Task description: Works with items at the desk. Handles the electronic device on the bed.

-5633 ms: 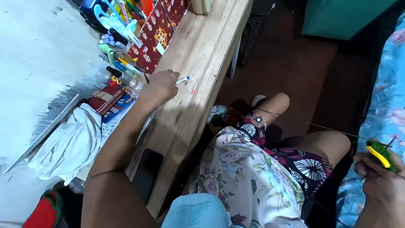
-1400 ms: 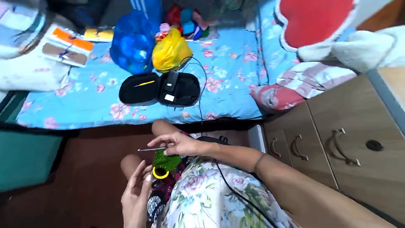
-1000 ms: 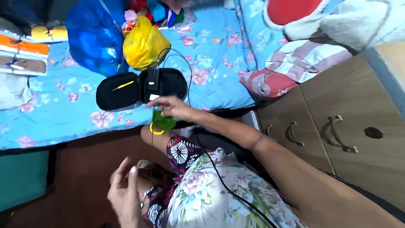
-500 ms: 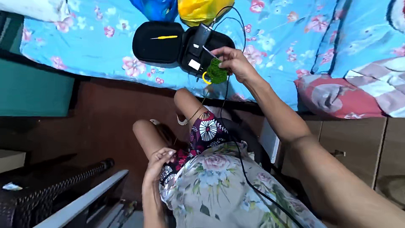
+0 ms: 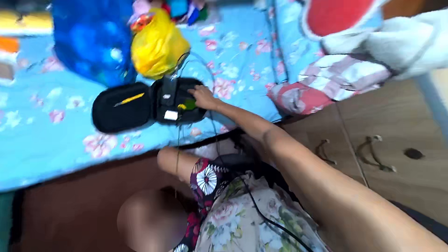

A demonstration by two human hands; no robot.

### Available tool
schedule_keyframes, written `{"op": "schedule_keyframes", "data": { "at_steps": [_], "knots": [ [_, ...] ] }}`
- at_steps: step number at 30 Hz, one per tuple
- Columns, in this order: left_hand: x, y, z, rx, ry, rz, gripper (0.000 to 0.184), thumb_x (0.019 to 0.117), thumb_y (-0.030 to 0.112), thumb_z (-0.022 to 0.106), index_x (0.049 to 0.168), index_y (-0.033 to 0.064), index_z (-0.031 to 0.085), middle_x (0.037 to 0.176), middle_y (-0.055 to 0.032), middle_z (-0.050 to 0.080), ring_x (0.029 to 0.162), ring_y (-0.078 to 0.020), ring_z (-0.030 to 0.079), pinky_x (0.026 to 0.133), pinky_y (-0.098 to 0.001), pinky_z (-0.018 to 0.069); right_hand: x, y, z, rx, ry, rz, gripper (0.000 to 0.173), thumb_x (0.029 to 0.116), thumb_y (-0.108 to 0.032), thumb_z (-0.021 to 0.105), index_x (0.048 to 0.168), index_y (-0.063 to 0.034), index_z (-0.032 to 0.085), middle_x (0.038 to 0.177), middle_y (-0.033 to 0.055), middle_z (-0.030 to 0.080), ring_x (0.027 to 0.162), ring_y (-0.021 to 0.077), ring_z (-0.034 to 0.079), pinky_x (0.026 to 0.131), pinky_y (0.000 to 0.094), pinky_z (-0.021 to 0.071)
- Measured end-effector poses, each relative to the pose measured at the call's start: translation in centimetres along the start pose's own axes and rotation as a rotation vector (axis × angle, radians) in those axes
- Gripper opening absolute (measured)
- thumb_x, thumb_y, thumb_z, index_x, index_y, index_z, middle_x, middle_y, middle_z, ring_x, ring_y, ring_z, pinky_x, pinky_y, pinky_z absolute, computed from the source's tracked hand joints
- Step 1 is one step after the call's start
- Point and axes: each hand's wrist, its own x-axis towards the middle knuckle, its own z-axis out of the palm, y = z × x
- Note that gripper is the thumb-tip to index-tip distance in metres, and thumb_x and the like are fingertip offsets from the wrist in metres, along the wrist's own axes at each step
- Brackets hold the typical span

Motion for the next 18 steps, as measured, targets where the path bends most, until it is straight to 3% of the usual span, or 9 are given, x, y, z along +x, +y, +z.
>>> {"op": "schedule_keyframes", "data": {
  "at_steps": [4, 7, 10, 12, 15, 18],
  "knots": [
    [2.0, -2.1, -0.6, 0.148, -0.043, 0.151, 0.028, 0.1012, 0.006, 0.050, 0.122, -0.0121, 0.056, 0.087, -0.0053, 0.062, 0.065, -0.0015, 0.061, 0.062, -0.0233, 0.0570, -4.0, 5.2, -13.8, -0.081, 0.027, 0.139, 0.059, 0.0913, -0.008, 0.068, 0.148, -0.0107, 0.055, 0.141, 0.0266, 0.057, 0.133, 0.0481, 0.050, 0.107, 0.0708, 0.0349],
    [3.0, -1.5, -0.5, 0.168, -0.053, 0.088, 0.027, 0.1011, 0.006, 0.051, 0.122, -0.0103, 0.057, 0.085, -0.0063, 0.063, 0.060, -0.0037, 0.062, 0.058, -0.0248, 0.0571, -8.6, 11.7, -24.5, -0.165, 0.103, 0.342, 0.058, 0.0915, -0.010, 0.067, 0.148, -0.0094, 0.054, 0.139, 0.0288, 0.058, 0.130, 0.0515, 0.052, 0.101, 0.0746, 0.0391],
    [3.0, -0.8, -0.2, 0.169, -0.054, 0.016, 0.026, 0.1027, 0.007, 0.051, 0.124, -0.0074, 0.058, 0.086, -0.0075, 0.063, 0.059, -0.0063, 0.062, 0.057, -0.0267, 0.0572, -16.0, 17.7, -32.1, -0.374, 0.110, 0.588, 0.056, 0.0864, -0.012, 0.075, 0.140, -0.0032, 0.059, 0.135, 0.0356, 0.056, 0.129, 0.0588, 0.048, 0.097, 0.0834, 0.0330],
    [2.7, -0.6, 0.1, 0.235, -0.040, 0.063, 0.025, 0.1019, 0.006, 0.052, 0.121, -0.0083, 0.059, 0.088, -0.0090, 0.063, 0.064, -0.0065, 0.062, 0.061, -0.0272, 0.0575, -21.3, 20.0, -34.6, -0.532, 0.061, 0.762, 0.052, 0.0857, -0.019, 0.080, 0.131, 0.0012, 0.064, 0.131, 0.0390, 0.057, 0.129, 0.0627, 0.045, 0.096, 0.0874, 0.0276],
    [2.7, -0.8, 0.1, 0.421, -0.014, 0.172, 0.027, 0.0999, 0.007, 0.055, 0.119, -0.0095, 0.064, 0.101, -0.0200, 0.068, 0.086, -0.0171, 0.066, 0.082, -0.0371, 0.0551, -27.2, 20.3, -35.1, -0.597, -0.031, 1.015, 0.053, 0.0917, -0.026, 0.076, 0.132, 0.0048, 0.062, 0.140, 0.0407, 0.049, 0.134, 0.0637, 0.040, 0.100, 0.0879, 0.0227],
    [3.4, -1.7, -0.1, 0.495, 0.000, 0.247, 0.029, 0.0991, 0.009, 0.056, 0.118, -0.0108, 0.066, 0.109, -0.0258, 0.068, 0.101, -0.0282, 0.066, 0.092, -0.0457, 0.0519, -29.8, 21.4, -34.6, -0.561, 0.019, 1.121, 0.053, 0.0915, -0.030, 0.074, 0.126, 0.0085, 0.063, 0.138, 0.0414, 0.049, 0.130, 0.0633, 0.044, 0.092, 0.0870, 0.0316]
  ]
}}
